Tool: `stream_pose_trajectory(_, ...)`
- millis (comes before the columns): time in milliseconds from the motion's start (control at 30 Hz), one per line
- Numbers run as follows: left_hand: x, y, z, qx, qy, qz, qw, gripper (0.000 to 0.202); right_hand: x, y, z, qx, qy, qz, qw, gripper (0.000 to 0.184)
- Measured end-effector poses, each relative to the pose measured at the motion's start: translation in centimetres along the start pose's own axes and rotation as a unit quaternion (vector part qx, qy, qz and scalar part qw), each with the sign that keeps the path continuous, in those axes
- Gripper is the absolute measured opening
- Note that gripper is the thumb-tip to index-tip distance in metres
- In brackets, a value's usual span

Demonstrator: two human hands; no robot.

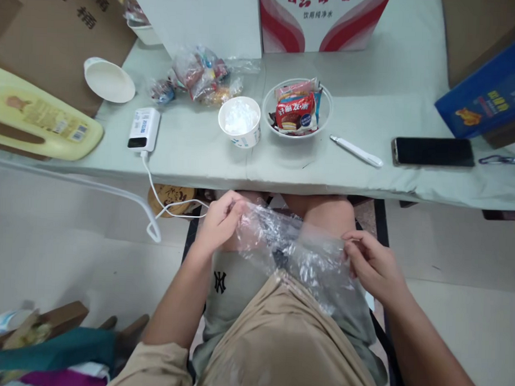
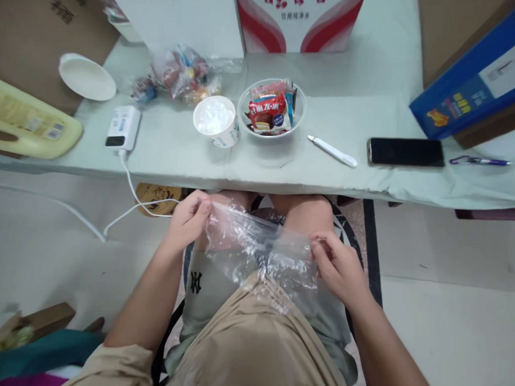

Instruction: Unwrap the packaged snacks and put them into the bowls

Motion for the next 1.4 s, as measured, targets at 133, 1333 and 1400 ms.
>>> stream_pose_trajectory(133, 2.6, 1.5, 1.5, -0.063, -0.051, 0.059, 0.995, 0.038, 0.2, 0.2, -2.0, 0.086, 0.089, 0.009, 0.992, 0.045)
stream_pose_trajectory(1333, 0.0, 7.0, 1.5, -0.349, -0.194, 0.160, 0.903, 0.073, 3.4, 6.8, -0.1, 0.244, 0.096, 0.095, 0.960, 0.048)
stream_pose_trajectory(1400, -0.5, 6.3, 1.4, -0.390, -0.194, 0.157, 0.886, 0.080, 3.0, 6.8, -0.1, 0.289, 0.115, 0.098, 0.945, 0.052)
Point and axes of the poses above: each hand's wrist, its own x-axis towards the middle knuckle, its own y-axis out of the palm, z = x × y, the point moved 2 cm from there along x, towards the middle knuckle, and after that the axes turned 3 degrees about x, right-handed, at the moved point
